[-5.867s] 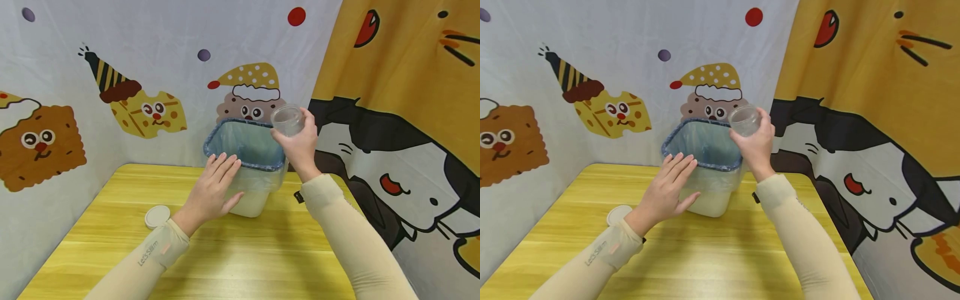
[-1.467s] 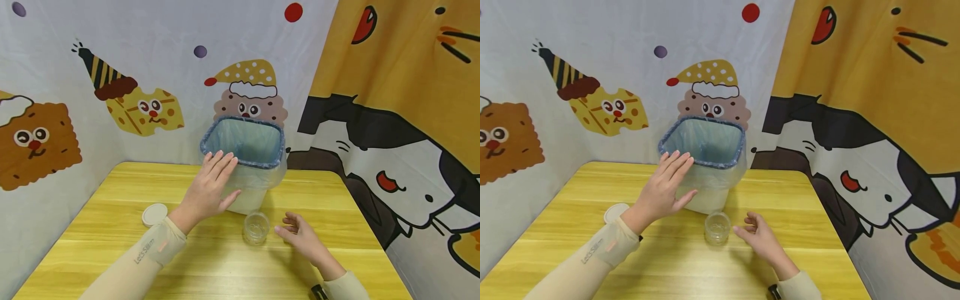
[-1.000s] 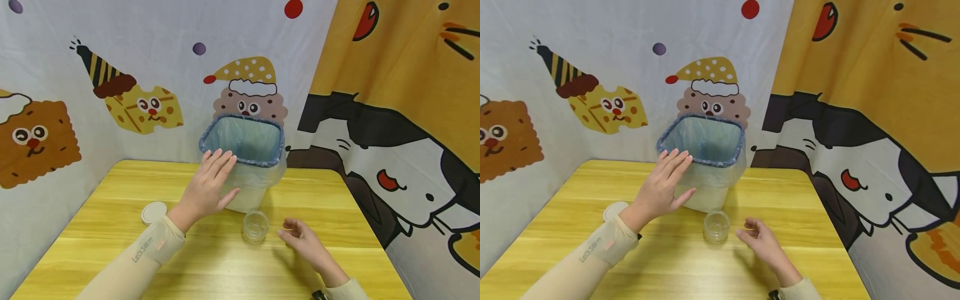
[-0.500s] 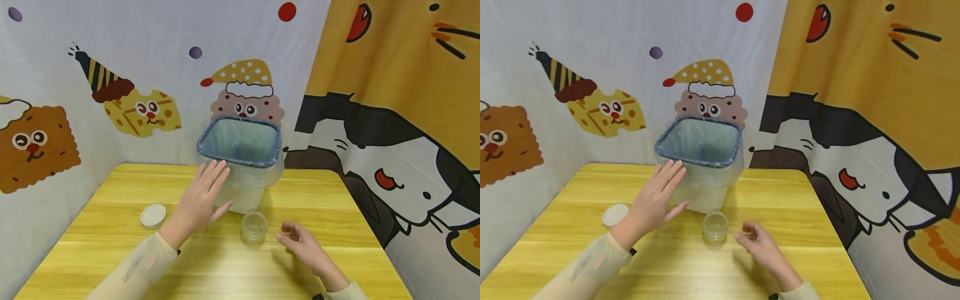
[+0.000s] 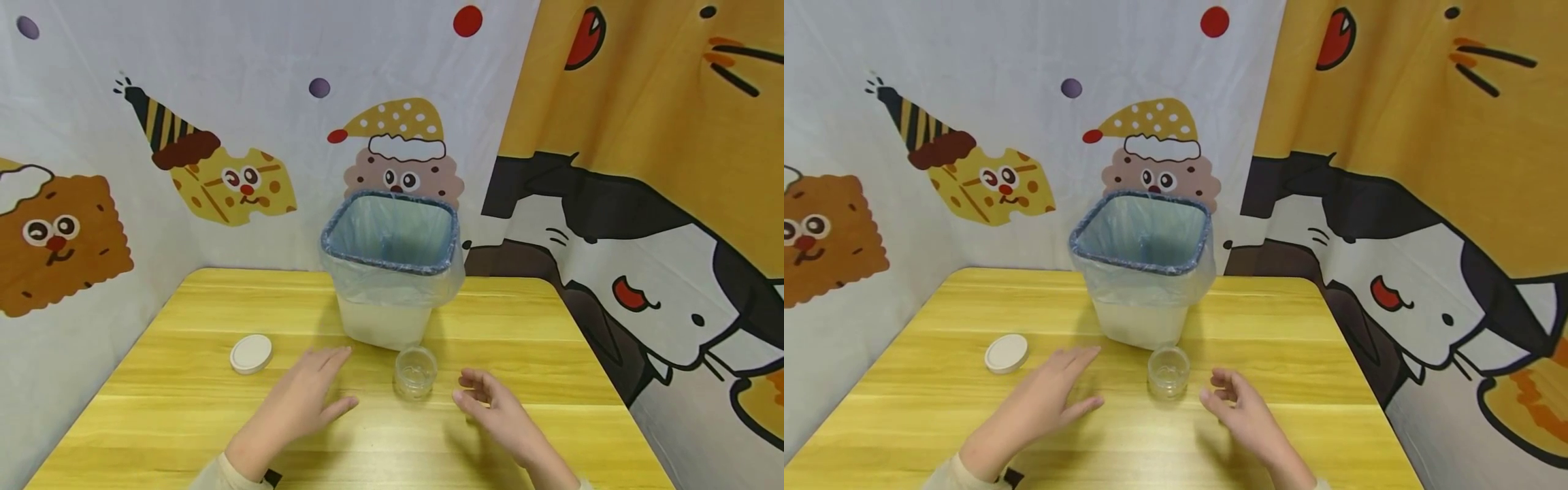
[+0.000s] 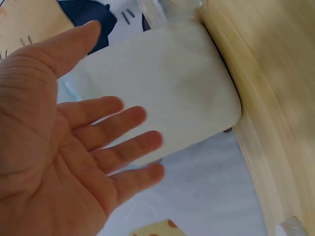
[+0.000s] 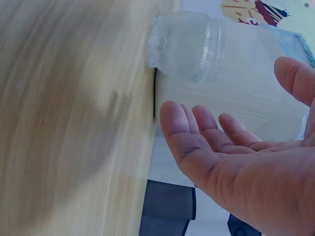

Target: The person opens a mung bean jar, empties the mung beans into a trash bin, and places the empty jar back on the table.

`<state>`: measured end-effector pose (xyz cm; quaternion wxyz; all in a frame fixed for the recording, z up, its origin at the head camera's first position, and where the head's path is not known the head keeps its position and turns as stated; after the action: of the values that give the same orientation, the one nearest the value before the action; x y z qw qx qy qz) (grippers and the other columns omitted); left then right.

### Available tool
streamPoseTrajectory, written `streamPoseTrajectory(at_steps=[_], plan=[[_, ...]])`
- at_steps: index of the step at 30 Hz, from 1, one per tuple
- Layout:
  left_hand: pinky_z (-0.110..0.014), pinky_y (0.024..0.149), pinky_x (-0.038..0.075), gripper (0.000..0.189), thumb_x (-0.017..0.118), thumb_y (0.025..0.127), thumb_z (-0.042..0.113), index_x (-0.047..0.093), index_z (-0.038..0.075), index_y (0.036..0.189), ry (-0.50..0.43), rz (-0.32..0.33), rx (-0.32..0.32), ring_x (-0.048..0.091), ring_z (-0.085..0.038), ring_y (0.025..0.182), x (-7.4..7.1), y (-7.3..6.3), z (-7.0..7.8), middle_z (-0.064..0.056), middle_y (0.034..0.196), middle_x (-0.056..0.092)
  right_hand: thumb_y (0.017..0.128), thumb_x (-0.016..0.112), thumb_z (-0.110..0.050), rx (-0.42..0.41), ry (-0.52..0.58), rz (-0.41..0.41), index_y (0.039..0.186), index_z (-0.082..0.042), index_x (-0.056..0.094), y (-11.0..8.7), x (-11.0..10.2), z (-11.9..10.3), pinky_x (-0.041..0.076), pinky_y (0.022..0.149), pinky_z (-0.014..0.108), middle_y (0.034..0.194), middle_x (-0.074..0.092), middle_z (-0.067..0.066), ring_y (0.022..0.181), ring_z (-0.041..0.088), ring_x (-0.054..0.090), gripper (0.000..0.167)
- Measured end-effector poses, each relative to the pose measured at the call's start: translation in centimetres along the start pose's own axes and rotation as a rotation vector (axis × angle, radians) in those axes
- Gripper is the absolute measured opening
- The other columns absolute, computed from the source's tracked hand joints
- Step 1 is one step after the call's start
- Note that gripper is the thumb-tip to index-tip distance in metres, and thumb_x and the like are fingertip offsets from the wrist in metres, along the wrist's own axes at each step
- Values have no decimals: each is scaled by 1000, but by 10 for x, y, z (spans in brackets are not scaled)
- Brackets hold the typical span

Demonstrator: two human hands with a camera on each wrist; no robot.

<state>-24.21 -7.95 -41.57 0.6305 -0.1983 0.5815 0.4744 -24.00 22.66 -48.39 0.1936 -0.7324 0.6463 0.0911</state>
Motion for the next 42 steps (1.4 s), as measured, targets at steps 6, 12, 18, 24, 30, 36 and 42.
streamPoseTrajectory(at_steps=[6,12,18,24,30,36,42], plan=[[-62,118,47,75,85,92,41,58,2,150,-35,38,-112,65,-39,134,-3,-22,-10,-16,146,67,101,76,-34,-1,14,21,155,0,50,-6,2,-2,61,101,43,153,59,22,134,33,63,69],[-58,114,51,77,86,90,44,60,4,150,-41,95,-160,65,-38,133,-3,-39,-20,-14,146,67,100,74,-45,23,-17,31,162,-2,40,-11,-1,2,53,114,55,161,52,24,146,43,54,83],[-60,112,53,80,87,88,48,61,4,149,9,114,-200,63,-43,135,-4,-54,-36,-15,147,66,98,69,-63,84,-120,26,169,-8,26,-20,-12,5,38,126,61,172,35,22,159,46,35,100],[-62,116,48,81,89,85,49,63,3,147,53,181,-200,60,-45,139,-13,-66,-47,-15,147,66,98,65,-68,139,-237,51,173,-8,11,-29,-30,8,36,123,69,176,23,26,159,53,26,110],[-23,135,15,78,94,79,45,68,4,140,82,366,-119,63,-40,135,-33,-80,-52,-10,141,70,98,59,-74,236,-358,56,173,-6,-2,-31,-48,21,42,112,76,174,13,34,154,63,26,118],[-55,116,48,78,90,81,54,69,5,139,98,385,-114,63,-42,133,-40,-88,-62,-9,140,70,100,57,-72,280,-489,27,170,1,-8,-31,-57,29,53,97,74,166,7,49,136,70,47,120],[-27,136,11,79,84,85,61,68,7,141,96,389,-80,60,-49,135,-42,-92,-69,-15,142,68,99,59,-72,286,-507,3,168,2,-13,-30,-57,26,42,103,84,167,-4,47,150,72,14,124]])
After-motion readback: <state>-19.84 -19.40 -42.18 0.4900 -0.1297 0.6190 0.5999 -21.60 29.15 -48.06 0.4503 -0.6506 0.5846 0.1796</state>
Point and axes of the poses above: each hand's wrist, its own y-axis towards the middle knuckle, its own x-axis out of the palm, z = x × y, the point moved 9 cm from there along y, towards the middle knuckle
